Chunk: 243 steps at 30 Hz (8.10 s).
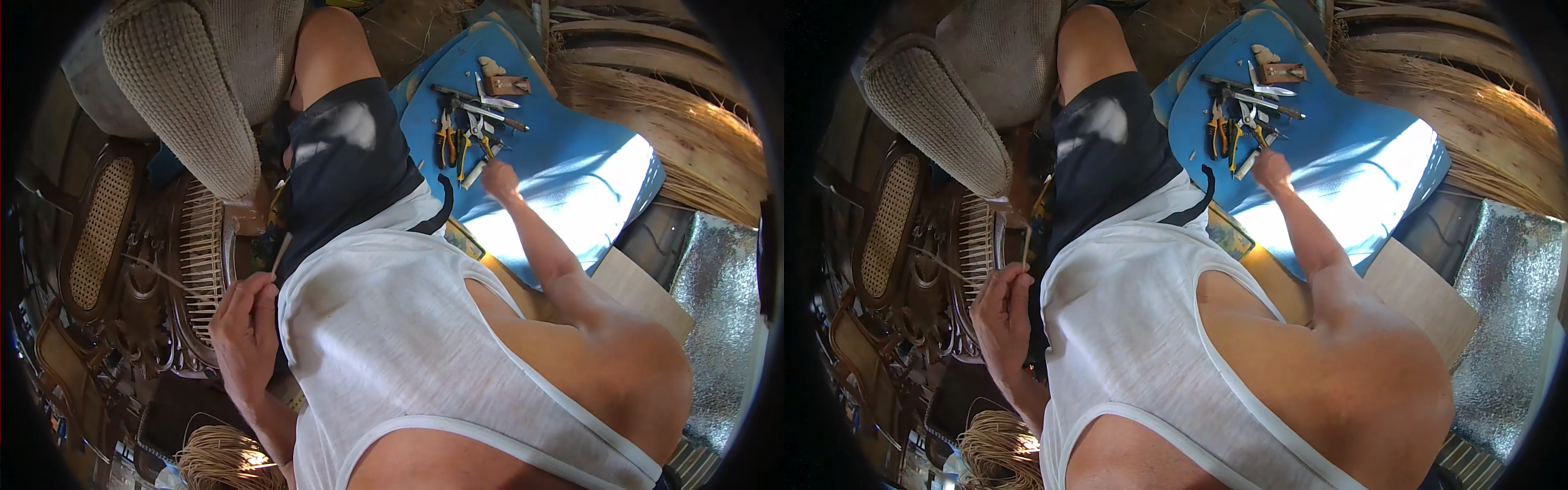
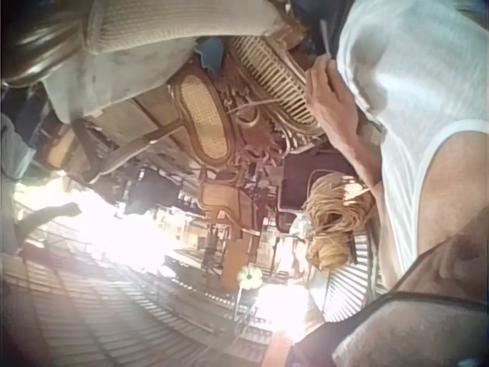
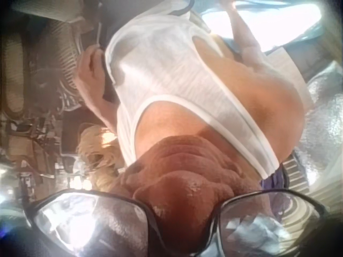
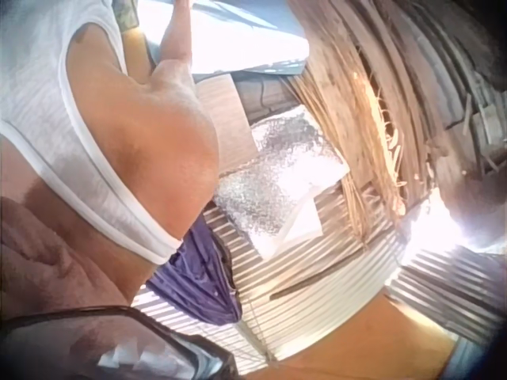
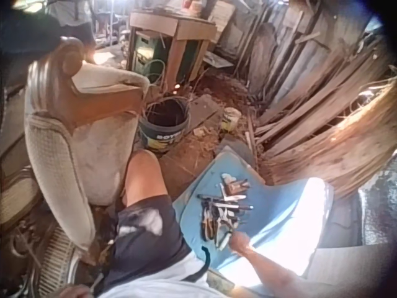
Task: Repairing and re-weaving the decorative cane back of a wooden armchair.
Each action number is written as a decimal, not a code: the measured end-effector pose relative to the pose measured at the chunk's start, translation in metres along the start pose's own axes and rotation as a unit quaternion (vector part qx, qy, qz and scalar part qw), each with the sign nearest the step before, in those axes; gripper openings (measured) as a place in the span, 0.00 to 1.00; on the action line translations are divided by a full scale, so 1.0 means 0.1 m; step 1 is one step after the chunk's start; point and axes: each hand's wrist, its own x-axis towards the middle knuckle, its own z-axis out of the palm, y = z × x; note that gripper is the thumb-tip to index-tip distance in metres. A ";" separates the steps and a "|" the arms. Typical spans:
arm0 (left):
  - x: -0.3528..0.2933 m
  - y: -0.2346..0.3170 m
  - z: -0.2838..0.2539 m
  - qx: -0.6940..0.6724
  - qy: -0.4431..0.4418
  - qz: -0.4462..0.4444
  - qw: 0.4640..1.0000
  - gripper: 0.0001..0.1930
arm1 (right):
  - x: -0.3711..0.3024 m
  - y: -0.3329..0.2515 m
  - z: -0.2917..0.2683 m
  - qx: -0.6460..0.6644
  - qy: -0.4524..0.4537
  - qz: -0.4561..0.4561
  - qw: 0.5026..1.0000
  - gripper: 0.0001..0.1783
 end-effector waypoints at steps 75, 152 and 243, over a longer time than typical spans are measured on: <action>-1.25 -0.78 0.03 -0.380 0.332 -0.228 0.833 0.05 | -3.03 -4.51 -1.57 0.289 -0.655 -0.393 0.577 0.16; -0.98 -1.26 -0.15 -0.462 0.309 -0.187 0.810 0.10 | -3.29 -4.70 -1.31 0.250 -0.637 -0.408 0.604 0.20; 0.48 -0.11 0.40 -0.294 0.002 -0.011 0.956 0.10 | -2.19 -2.89 -2.08 0.493 -0.449 -0.293 0.685 0.19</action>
